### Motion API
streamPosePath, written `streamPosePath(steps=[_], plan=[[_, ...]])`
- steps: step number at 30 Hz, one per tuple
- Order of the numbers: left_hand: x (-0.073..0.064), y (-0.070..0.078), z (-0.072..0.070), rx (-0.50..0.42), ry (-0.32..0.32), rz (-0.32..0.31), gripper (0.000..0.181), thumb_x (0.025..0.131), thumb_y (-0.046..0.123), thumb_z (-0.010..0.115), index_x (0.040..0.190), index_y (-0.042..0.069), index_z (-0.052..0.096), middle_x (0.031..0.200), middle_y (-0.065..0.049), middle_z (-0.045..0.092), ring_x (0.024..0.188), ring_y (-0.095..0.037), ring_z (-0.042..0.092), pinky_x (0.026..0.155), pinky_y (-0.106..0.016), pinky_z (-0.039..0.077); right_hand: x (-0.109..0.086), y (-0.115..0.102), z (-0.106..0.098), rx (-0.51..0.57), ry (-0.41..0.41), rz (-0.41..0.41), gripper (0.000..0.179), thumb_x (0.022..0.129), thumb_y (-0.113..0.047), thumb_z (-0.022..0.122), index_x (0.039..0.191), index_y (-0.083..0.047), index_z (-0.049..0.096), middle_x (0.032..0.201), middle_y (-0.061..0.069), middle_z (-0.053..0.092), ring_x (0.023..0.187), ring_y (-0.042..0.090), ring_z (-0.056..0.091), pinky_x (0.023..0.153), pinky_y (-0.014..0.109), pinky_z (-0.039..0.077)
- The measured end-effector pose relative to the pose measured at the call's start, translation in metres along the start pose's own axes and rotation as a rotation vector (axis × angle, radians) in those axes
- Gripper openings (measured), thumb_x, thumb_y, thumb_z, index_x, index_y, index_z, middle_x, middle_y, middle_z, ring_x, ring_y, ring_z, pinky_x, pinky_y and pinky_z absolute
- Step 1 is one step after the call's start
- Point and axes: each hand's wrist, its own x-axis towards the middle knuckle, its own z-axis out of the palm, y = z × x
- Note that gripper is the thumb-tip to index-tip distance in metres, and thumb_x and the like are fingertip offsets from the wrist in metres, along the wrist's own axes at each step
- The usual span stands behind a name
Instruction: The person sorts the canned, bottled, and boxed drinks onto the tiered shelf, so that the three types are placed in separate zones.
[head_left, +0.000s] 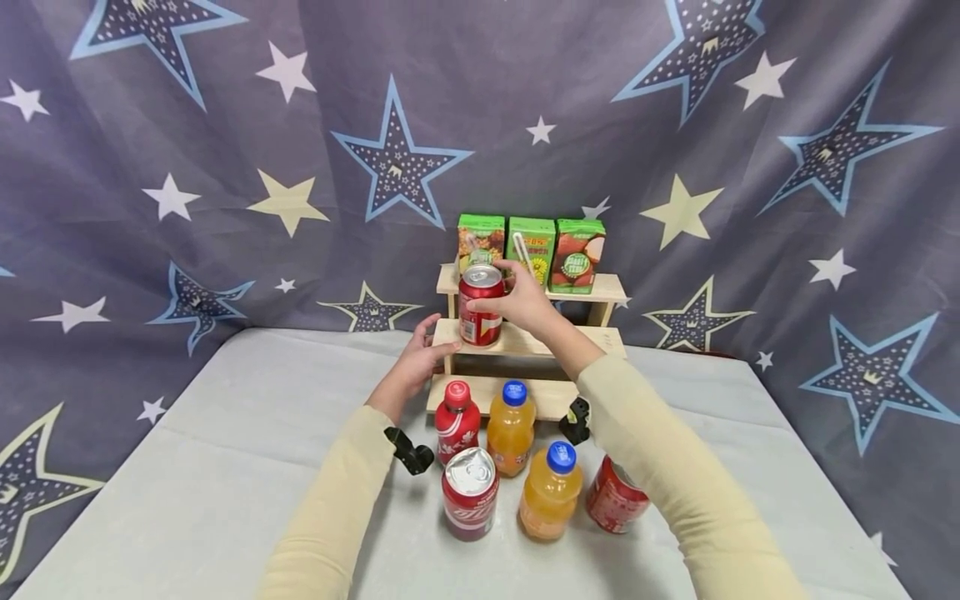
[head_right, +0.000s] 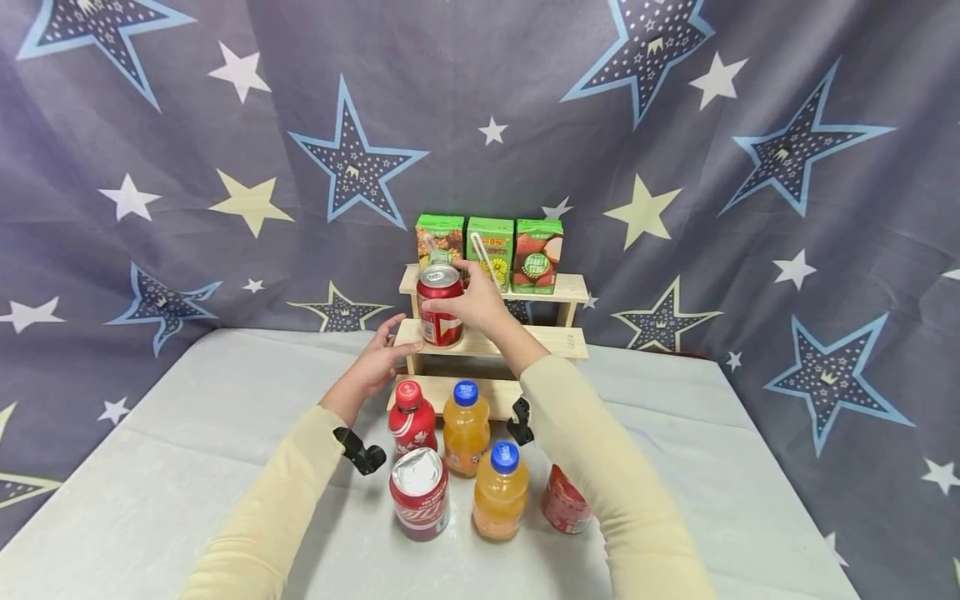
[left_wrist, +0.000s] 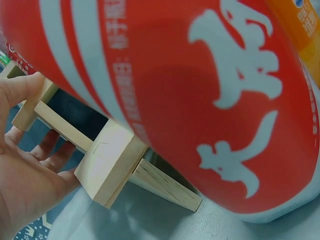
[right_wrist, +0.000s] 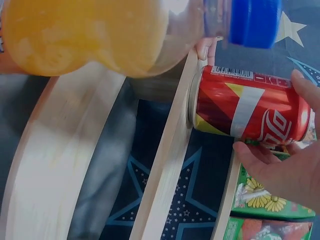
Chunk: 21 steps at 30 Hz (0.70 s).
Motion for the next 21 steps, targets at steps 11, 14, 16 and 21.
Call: streamPosePath(steps=[11, 14, 16, 21], plan=[[0.003, -0.003, -0.002, -0.021, -0.003, -0.008, 0.080, 0.089, 0.009, 0.059, 0.150, 0.024, 0.010, 0.149, -0.022, 0.027, 0.129, -0.041, 0.040, 0.107, -0.055, 0.033, -0.013, 0.005, -0.023, -0.047, -0.022, 0.033, 0.081, 0.076, -0.028, 0.077, 0.143, -0.020, 0.032, 0.139, 0.015, 0.044, 0.126, 0.032, 0.046, 0.099, 0.047, 0.045], [0.002, -0.002, -0.003, -0.014, 0.003, -0.012, 0.079, 0.090, 0.009, 0.059, 0.150, 0.025, 0.010, 0.148, -0.021, 0.027, 0.129, -0.041, 0.039, 0.107, -0.055, 0.032, -0.017, 0.004, -0.028, -0.060, -0.031, 0.029, 0.079, 0.077, -0.029, 0.077, 0.143, -0.021, 0.034, 0.139, 0.015, 0.043, 0.126, 0.032, 0.045, 0.099, 0.047, 0.045], [0.002, -0.001, -0.003, -0.007, 0.005, -0.015, 0.079, 0.090, 0.010, 0.059, 0.150, 0.025, 0.010, 0.148, -0.022, 0.028, 0.129, -0.041, 0.040, 0.107, -0.055, 0.032, -0.020, 0.004, -0.032, -0.068, -0.035, 0.027, 0.078, 0.077, -0.030, 0.077, 0.142, -0.022, 0.035, 0.139, 0.015, 0.043, 0.126, 0.031, 0.045, 0.098, 0.047, 0.045], [0.002, -0.001, -0.001, 0.000, 0.000, -0.018, 0.079, 0.089, 0.010, 0.059, 0.150, 0.024, 0.011, 0.147, -0.022, 0.029, 0.129, -0.041, 0.040, 0.107, -0.055, 0.032, -0.029, 0.009, -0.046, -0.081, -0.037, 0.017, 0.076, 0.078, -0.030, 0.076, 0.142, -0.022, 0.036, 0.139, 0.013, 0.043, 0.126, 0.031, 0.046, 0.097, 0.047, 0.046]])
